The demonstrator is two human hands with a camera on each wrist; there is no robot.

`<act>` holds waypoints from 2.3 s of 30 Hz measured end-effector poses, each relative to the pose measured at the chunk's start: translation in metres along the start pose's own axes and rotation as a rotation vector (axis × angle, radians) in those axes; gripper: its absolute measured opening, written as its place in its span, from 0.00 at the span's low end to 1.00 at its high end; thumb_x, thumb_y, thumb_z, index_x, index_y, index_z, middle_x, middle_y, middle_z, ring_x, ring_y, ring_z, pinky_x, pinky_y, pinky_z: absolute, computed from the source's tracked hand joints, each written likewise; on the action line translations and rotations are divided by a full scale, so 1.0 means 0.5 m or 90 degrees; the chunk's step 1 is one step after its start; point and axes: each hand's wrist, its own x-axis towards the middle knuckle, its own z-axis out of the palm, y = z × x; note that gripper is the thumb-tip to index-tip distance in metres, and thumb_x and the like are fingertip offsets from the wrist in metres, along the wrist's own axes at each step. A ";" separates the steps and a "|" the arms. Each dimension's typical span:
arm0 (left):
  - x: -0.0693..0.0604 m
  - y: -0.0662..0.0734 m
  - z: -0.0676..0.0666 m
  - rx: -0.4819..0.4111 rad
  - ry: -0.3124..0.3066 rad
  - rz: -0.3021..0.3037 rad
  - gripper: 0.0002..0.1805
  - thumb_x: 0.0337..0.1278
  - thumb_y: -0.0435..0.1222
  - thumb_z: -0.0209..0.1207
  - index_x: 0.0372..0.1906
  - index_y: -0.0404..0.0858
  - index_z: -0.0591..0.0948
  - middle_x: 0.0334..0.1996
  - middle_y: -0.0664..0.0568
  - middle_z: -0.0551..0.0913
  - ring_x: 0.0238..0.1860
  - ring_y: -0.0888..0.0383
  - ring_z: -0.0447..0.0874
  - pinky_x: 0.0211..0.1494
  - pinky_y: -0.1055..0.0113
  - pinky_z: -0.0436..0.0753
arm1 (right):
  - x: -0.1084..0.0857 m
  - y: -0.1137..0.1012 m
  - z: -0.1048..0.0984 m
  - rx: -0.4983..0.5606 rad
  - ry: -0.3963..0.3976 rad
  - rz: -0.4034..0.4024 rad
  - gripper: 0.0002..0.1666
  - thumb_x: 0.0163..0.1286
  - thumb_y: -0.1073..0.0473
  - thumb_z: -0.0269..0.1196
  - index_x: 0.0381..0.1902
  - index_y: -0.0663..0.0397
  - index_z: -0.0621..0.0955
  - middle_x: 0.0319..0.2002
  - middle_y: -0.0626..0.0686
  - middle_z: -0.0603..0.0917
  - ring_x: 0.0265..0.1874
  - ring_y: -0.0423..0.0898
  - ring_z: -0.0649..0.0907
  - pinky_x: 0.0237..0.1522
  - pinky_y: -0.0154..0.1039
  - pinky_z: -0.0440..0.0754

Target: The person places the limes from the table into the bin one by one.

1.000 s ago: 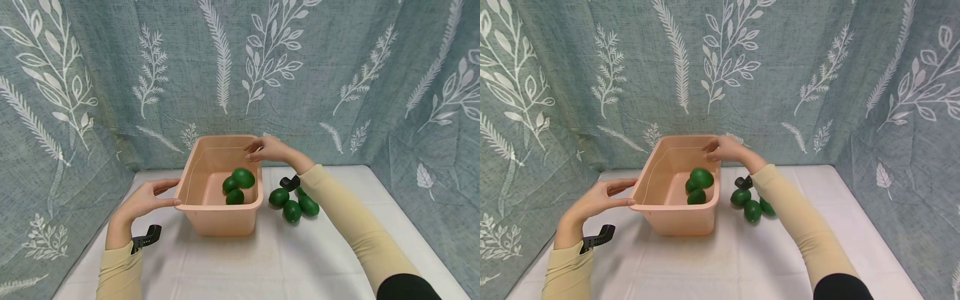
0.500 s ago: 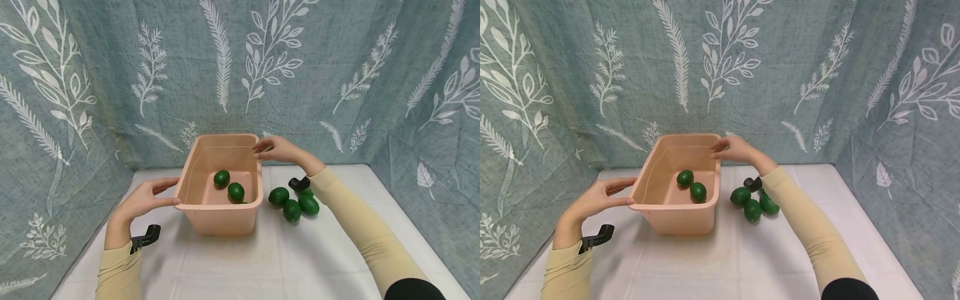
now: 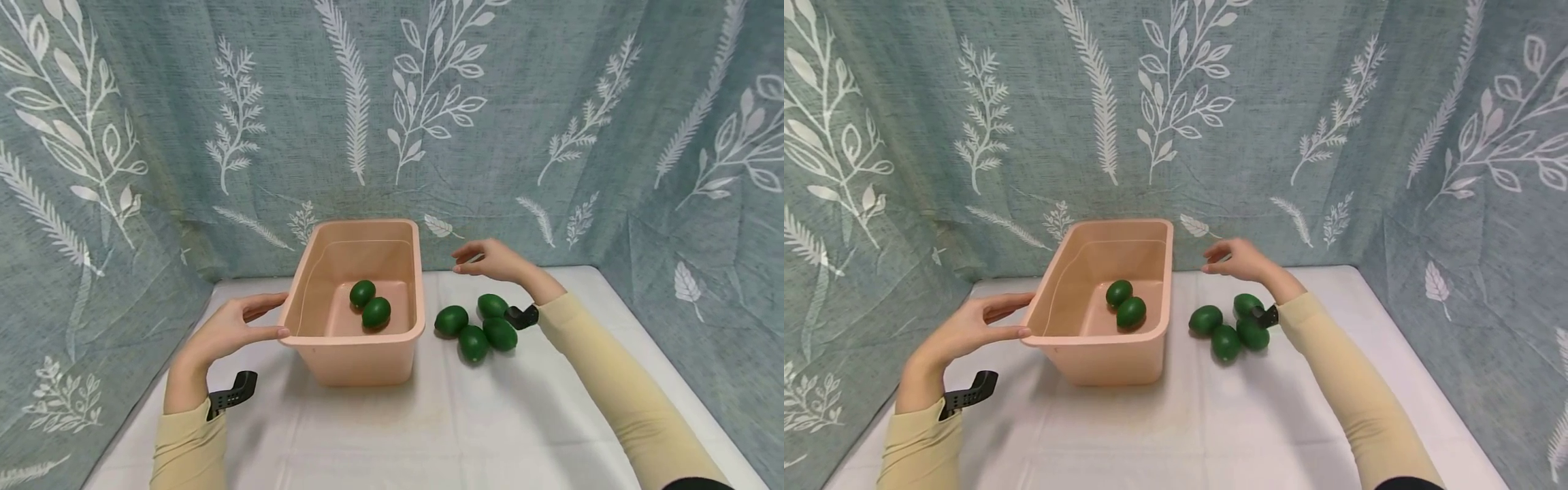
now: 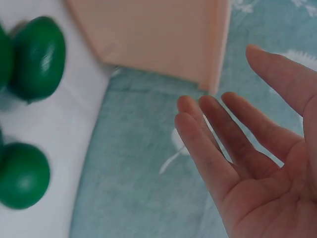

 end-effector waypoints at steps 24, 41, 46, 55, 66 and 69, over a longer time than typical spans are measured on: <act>0.002 -0.005 0.000 0.008 0.005 0.016 0.36 0.52 0.48 0.67 0.66 0.40 0.71 0.64 0.44 0.72 0.68 0.39 0.63 0.67 0.43 0.68 | -0.091 0.161 0.033 -0.010 0.053 0.077 0.32 0.63 0.43 0.64 0.60 0.55 0.76 0.54 0.59 0.80 0.55 0.58 0.79 0.51 0.49 0.82; 0.002 -0.005 0.000 0.007 0.004 0.010 0.37 0.52 0.49 0.66 0.66 0.40 0.70 0.65 0.44 0.71 0.68 0.39 0.63 0.67 0.42 0.68 | -0.154 0.217 0.068 -0.025 0.071 0.086 0.36 0.62 0.42 0.65 0.59 0.61 0.75 0.52 0.62 0.80 0.51 0.60 0.80 0.47 0.48 0.84; 0.002 -0.003 0.000 0.011 0.003 0.006 0.37 0.52 0.49 0.66 0.67 0.41 0.70 0.65 0.44 0.71 0.68 0.39 0.63 0.67 0.42 0.68 | -0.165 0.227 0.090 -0.014 0.076 0.091 0.35 0.61 0.43 0.66 0.59 0.60 0.76 0.52 0.62 0.80 0.50 0.60 0.81 0.47 0.48 0.84; 0.003 -0.001 0.000 0.009 -0.001 0.001 0.38 0.52 0.50 0.66 0.67 0.40 0.70 0.65 0.44 0.71 0.69 0.39 0.62 0.67 0.42 0.69 | -0.168 0.245 0.125 -0.002 0.087 0.086 0.34 0.59 0.43 0.67 0.57 0.59 0.77 0.50 0.61 0.82 0.47 0.57 0.83 0.46 0.48 0.84; 0.004 -0.004 -0.001 0.013 0.003 0.006 0.38 0.51 0.49 0.67 0.66 0.39 0.70 0.65 0.44 0.71 0.68 0.39 0.63 0.67 0.44 0.69 | -0.163 0.249 0.149 -0.010 0.117 0.084 0.39 0.56 0.43 0.70 0.59 0.60 0.75 0.52 0.65 0.80 0.48 0.59 0.82 0.45 0.48 0.85; 0.005 -0.006 -0.001 0.013 0.003 0.006 0.38 0.51 0.49 0.67 0.66 0.39 0.70 0.65 0.44 0.71 0.68 0.39 0.63 0.67 0.43 0.69 | -0.162 0.250 0.152 -0.010 0.120 0.087 0.39 0.55 0.44 0.70 0.59 0.60 0.74 0.52 0.66 0.79 0.48 0.59 0.82 0.45 0.48 0.85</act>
